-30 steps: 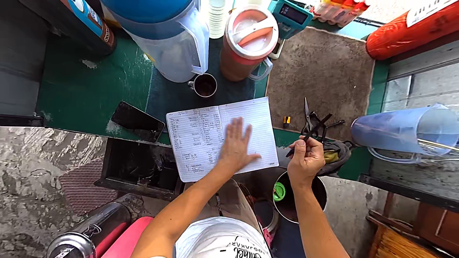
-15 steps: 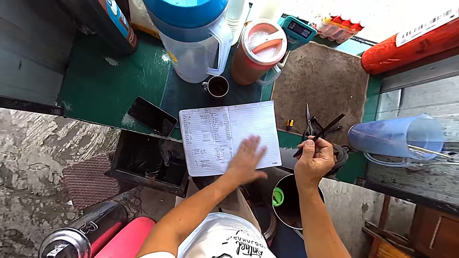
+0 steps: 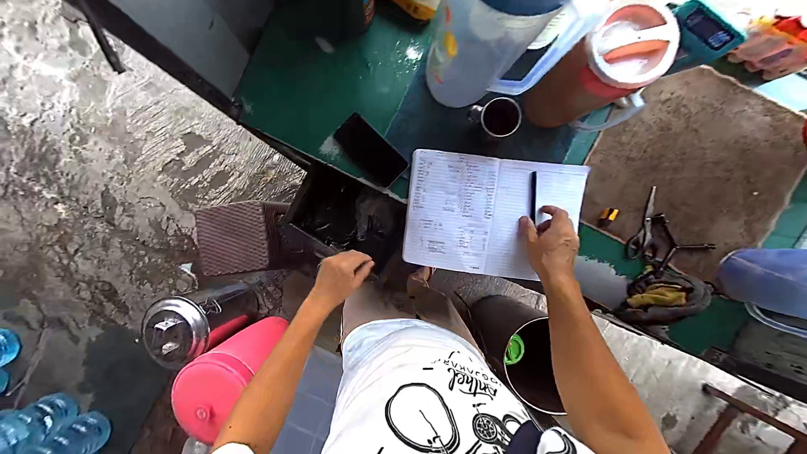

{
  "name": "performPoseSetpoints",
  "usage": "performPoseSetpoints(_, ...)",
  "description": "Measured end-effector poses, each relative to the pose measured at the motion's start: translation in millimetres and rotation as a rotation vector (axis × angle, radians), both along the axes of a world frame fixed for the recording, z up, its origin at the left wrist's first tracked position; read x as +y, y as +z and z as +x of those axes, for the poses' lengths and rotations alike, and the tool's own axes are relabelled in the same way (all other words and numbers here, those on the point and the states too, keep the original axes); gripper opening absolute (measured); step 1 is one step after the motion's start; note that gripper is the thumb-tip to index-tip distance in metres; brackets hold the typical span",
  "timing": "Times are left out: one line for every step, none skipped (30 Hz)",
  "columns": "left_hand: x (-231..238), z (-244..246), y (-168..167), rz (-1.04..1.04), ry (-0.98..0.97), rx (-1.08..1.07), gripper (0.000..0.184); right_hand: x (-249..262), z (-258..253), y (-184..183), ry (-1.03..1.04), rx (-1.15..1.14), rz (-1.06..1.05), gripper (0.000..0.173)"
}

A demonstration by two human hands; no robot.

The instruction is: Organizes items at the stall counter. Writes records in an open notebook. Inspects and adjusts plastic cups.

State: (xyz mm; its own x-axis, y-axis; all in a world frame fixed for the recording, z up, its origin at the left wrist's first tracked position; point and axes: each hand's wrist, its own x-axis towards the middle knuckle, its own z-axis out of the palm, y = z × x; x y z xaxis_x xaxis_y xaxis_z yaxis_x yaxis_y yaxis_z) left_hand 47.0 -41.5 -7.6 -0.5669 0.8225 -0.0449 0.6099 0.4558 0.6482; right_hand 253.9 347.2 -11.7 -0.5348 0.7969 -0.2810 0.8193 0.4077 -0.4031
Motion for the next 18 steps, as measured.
performPoseSetpoints(-14,-11,0,-0.057,0.087,-0.006,0.020,-2,-1,0,-0.008,-0.018,0.010,0.054)
performPoseSetpoints(-24,-21,0,-0.099,0.182,-0.018,0.019,-3,-2,0,-0.017,-0.028,0.013,0.053)
performPoseSetpoints(-30,-31,0,-0.139,0.273,-0.036,0.019,-4,-3,1,-0.030,-0.037,0.010,0.053)
performPoseSetpoints(-32,-41,-1,-0.179,0.345,-0.053,0.020,-5,-4,2,-0.045,-0.044,0.006,0.053)
performPoseSetpoints(-31,-50,-4,-0.214,0.392,-0.067,0.022,-6,-5,3,-0.063,-0.051,-0.004,0.053)
performPoseSetpoints(-27,-58,-7,-0.251,0.414,-0.086,0.026,-7,-7,5,-0.083,-0.060,-0.020,0.053)
performPoseSetpoints(-20,-66,-12,-0.281,0.414,-0.099,0.029,-7,-8,6,-0.097,-0.072,-0.029,0.054)
performPoseSetpoints(-10,-72,-16,-0.309,0.394,-0.114,0.032,-6,-9,7,-0.109,-0.084,-0.039,0.054)
performPoseSetpoints(2,-79,-21,-0.340,0.368,-0.139,0.033,-6,-9,8,-0.114,-0.094,-0.046,0.055)
performPoseSetpoints(17,-86,-26,-0.367,0.352,-0.171,0.033,-4,-11,9,-0.118,-0.103,-0.050,0.055)
performPoseSetpoints(31,-94,-32,-0.387,0.360,-0.213,0.034,-4,-12,9,-0.121,-0.115,-0.052,0.055)
performPoseSetpoints(45,-101,-38,-0.400,0.386,-0.250,0.035,-4,-14,10,-0.123,-0.133,-0.052,0.055)
performPoseSetpoints(57,-108,-45,-0.408,0.423,-0.269,0.036,-5,-16,12,-0.124,-0.151,-0.051,0.055)
performPoseSetpoints(67,-115,-53,-0.405,0.462,-0.275,0.038,-6,-18,13,-0.127,-0.169,-0.048,0.055)
performPoseSetpoints(75,-120,-60,-0.402,0.494,-0.270,0.040,-8,-19,13,-0.131,-0.183,-0.044,0.055)
performPoseSetpoints(82,-123,-65,-0.400,0.518,-0.256,0.042,-9,-20,14,-0.134,-0.193,-0.039,0.055)
performPoseSetpoints(88,-126,-69,-0.407,0.531,-0.235,0.043,-10,-22,14,-0.136,-0.197,-0.033,0.054)
performPoseSetpoints(92,-128,-72,-0.415,0.532,-0.216,0.045,-10,-23,14,-0.137,-0.203,-0.029,0.055)
